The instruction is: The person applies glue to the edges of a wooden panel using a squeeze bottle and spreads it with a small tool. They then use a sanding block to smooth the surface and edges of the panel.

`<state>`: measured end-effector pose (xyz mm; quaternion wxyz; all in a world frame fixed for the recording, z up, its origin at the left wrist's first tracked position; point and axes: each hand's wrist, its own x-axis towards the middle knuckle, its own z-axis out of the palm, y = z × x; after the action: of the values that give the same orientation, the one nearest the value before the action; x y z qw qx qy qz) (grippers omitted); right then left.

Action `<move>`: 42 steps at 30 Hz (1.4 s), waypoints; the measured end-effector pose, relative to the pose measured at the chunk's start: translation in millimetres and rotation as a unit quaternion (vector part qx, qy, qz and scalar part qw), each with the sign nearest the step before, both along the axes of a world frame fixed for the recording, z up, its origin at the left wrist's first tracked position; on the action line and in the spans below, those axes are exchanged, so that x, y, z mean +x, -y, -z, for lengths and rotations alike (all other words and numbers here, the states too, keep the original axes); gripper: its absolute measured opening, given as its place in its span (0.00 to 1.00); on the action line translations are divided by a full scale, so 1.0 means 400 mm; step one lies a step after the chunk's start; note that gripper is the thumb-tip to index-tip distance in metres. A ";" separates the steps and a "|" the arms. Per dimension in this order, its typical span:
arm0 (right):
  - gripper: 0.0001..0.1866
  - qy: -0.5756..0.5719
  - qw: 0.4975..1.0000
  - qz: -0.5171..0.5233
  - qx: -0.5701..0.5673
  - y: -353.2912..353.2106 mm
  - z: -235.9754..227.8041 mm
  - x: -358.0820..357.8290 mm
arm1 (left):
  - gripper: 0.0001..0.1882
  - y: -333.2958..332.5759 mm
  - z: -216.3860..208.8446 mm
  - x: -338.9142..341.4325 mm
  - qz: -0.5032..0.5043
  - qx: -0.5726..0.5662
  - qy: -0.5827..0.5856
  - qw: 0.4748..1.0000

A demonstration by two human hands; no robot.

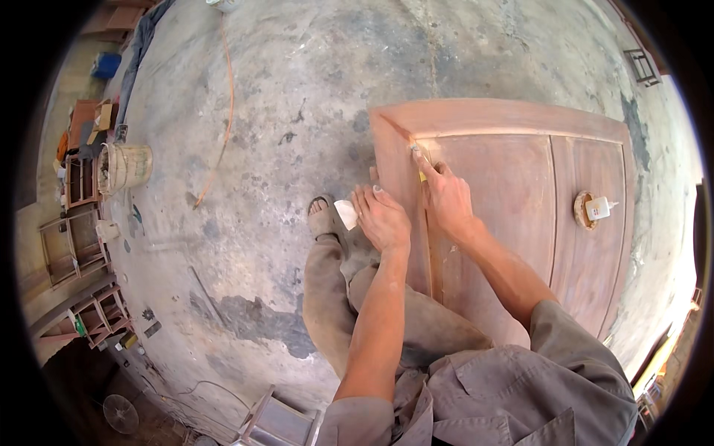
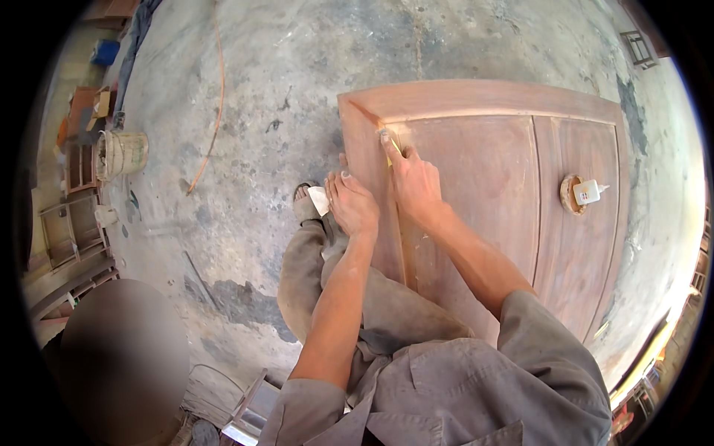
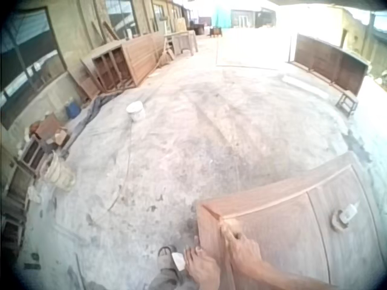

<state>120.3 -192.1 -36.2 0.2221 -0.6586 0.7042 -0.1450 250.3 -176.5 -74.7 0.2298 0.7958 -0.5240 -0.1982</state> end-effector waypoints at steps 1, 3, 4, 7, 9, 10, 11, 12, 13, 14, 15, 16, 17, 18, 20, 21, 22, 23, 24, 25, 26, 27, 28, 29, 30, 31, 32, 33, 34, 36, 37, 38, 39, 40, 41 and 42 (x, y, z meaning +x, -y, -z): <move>0.38 0.003 1.000 -0.001 -0.007 0.006 0.005 -0.002 | 0.24 -0.001 0.002 0.000 0.002 0.004 0.004 1.000; 0.38 0.010 1.000 -0.004 -0.022 0.012 0.016 -0.008 | 0.23 -0.002 0.007 0.000 0.005 0.013 0.011 1.000; 0.38 0.010 1.000 -0.011 -0.015 0.005 0.021 -0.010 | 0.23 -0.002 0.012 0.002 0.005 0.009 0.009 1.000; 0.37 0.003 1.000 -0.024 -0.007 -0.004 0.028 -0.015 | 0.23 -0.004 0.015 0.006 0.006 0.010 0.001 1.000; 0.38 -0.011 1.000 -0.018 -0.016 0.029 0.024 -0.020 | 0.23 -0.001 0.003 0.000 0.005 0.025 -0.008 1.000; 0.36 -0.011 1.000 -0.015 -0.016 0.028 0.019 -0.017 | 0.23 -0.001 0.002 0.001 0.004 0.025 -0.007 1.000; 0.35 -0.012 1.000 -0.012 -0.017 0.026 0.015 -0.014 | 0.23 0.001 0.002 0.002 0.002 0.025 -0.007 1.000; 0.34 -0.013 1.000 -0.009 -0.017 0.023 0.012 -0.010 | 0.23 0.000 0.000 0.004 0.001 0.025 -0.006 1.000; 0.34 -0.012 1.000 -0.012 -0.021 0.020 0.012 -0.010 | 0.23 0.001 0.002 0.004 0.001 0.022 -0.008 1.000; 0.34 -0.011 1.000 -0.016 -0.024 0.014 0.013 -0.011 | 0.23 0.000 0.002 0.004 0.002 0.018 -0.010 1.000; 0.35 -0.009 0.999 -0.019 -0.027 0.013 0.014 -0.012 | 0.23 0.001 0.003 0.004 0.002 0.015 -0.012 1.000; 0.35 -0.003 0.999 -0.014 -0.036 0.023 0.016 -0.013 | 0.23 -0.001 0.003 0.002 0.001 0.015 -0.010 1.000; 0.36 0.004 0.999 -0.009 -0.044 0.045 0.019 -0.015 | 0.23 0.001 0.004 -0.001 0.000 0.015 -0.008 1.000; 0.36 0.010 0.999 -0.003 -0.052 0.056 0.021 -0.017 | 0.23 0.000 0.004 -0.002 -0.001 0.015 -0.006 1.000; 0.37 -0.005 1.000 -0.014 -0.026 0.038 0.018 -0.016 | 0.23 -0.001 0.009 0.003 0.001 0.005 -0.001 1.000; 0.38 -0.013 1.000 -0.019 -0.013 0.033 0.017 -0.016 | 0.23 -0.002 0.011 0.006 0.002 0.000 0.001 1.000; 0.38 -0.007 1.000 -0.015 -0.024 0.038 0.014 -0.016 | 0.23 -0.002 0.009 0.005 0.000 0.001 -0.003 1.000; 0.38 -0.001 0.999 -0.012 -0.035 0.044 0.009 -0.016 | 0.23 -0.002 0.007 0.003 -0.002 0.003 -0.007 1.000; 0.39 0.004 0.999 -0.009 -0.046 0.050 0.003 -0.016 | 0.23 0.000 0.006 0.002 -0.004 0.004 -0.011 1.000; 0.37 0.001 0.999 -0.014 -0.038 0.057 0.001 -0.018 | 0.23 -0.001 0.006 0.001 -0.002 0.006 -0.006 1.000; 0.36 -0.002 0.999 -0.018 -0.031 0.071 0.000 -0.022 | 0.23 0.001 0.006 0.000 0.000 0.008 -0.002 1.000; 0.35 -0.005 0.999 -0.023 -0.023 0.079 -0.002 -0.025 | 0.23 0.001 0.006 0.000 0.001 0.010 0.002 1.000; 0.34 -0.010 0.999 -0.045 -0.009 0.081 -0.007 -0.036 | 0.24 0.001 0.003 0.000 0.001 0.012 -0.002 1.000; 0.34 -0.014 0.998 -0.067 0.004 0.079 -0.013 -0.058 | 0.25 0.000 0.000 0.001 0.000 0.014 -0.006 1.000; 0.34 -0.019 0.996 -0.089 0.018 0.076 -0.016 -0.082 | 0.26 0.000 -0.004 0.002 0.000 0.016 -0.009 1.000; 0.33 -0.016 0.995 -0.102 0.008 0.072 -0.019 -0.114 | 0.26 -0.001 -0.008 0.002 0.000 0.017 -0.012 1.000; 0.32 -0.011 0.993 -0.117 -0.004 0.071 -0.020 -0.150 | 0.26 0.000 -0.010 0.000 -0.003 0.017 -0.014 1.000; 0.31 -0.007 0.991 -0.133 -0.015 0.074 -0.020 -0.179 | 0.25 0.002 -0.011 -0.001 -0.007 0.017 -0.016 1.000; 0.31 -0.014 0.989 -0.147 -0.018 0.079 -0.024 -0.199 | 0.25 0.001 -0.011 -0.002 -0.003 0.012 -0.012 1.000; 0.29 -0.028 0.984 -0.175 -0.025 0.097 -0.032 -0.228 | 0.25 0.000 -0.011 -0.005 0.003 0.004 -0.005 1.000; 0.29 -0.035 0.981 -0.186 -0.032 0.104 -0.029 -0.232 | 0.25 0.001 -0.009 -0.002 0.004 -0.003 -0.005 1.000; 0.29 -0.041 0.979 -0.197 -0.038 0.110 -0.025 -0.235 | 0.25 0.002 -0.007 0.001 0.006 -0.009 -0.004 1.000; 0.29 -0.047 0.976 -0.207 -0.044 0.116 -0.023 -0.238 | 0.25 0.002 -0.005 0.001 0.007 -0.016 -0.004 1.000; 0.29 -0.043 0.975 -0.210 -0.052 0.121 -0.022 -0.232 | 0.24 0.002 -0.002 0.002 0.007 -0.012 -0.003 1.000; 0.29 -0.038 0.975 -0.213 -0.059 0.126 -0.019 -0.223 | 0.23 0.001 0.002 0.003 0.007 -0.008 -0.003 1.000; 0.29 -0.034 0.974 -0.215 -0.067 0.131 -0.018 -0.213 | 0.23 0.000 0.005 0.004 0.007 -0.004 -0.002 1.000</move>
<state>35.0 -244.7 -29.0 0.1799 -0.8125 0.5418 -0.1181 251.7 -176.7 -76.7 0.2329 0.7905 -0.5303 -0.1991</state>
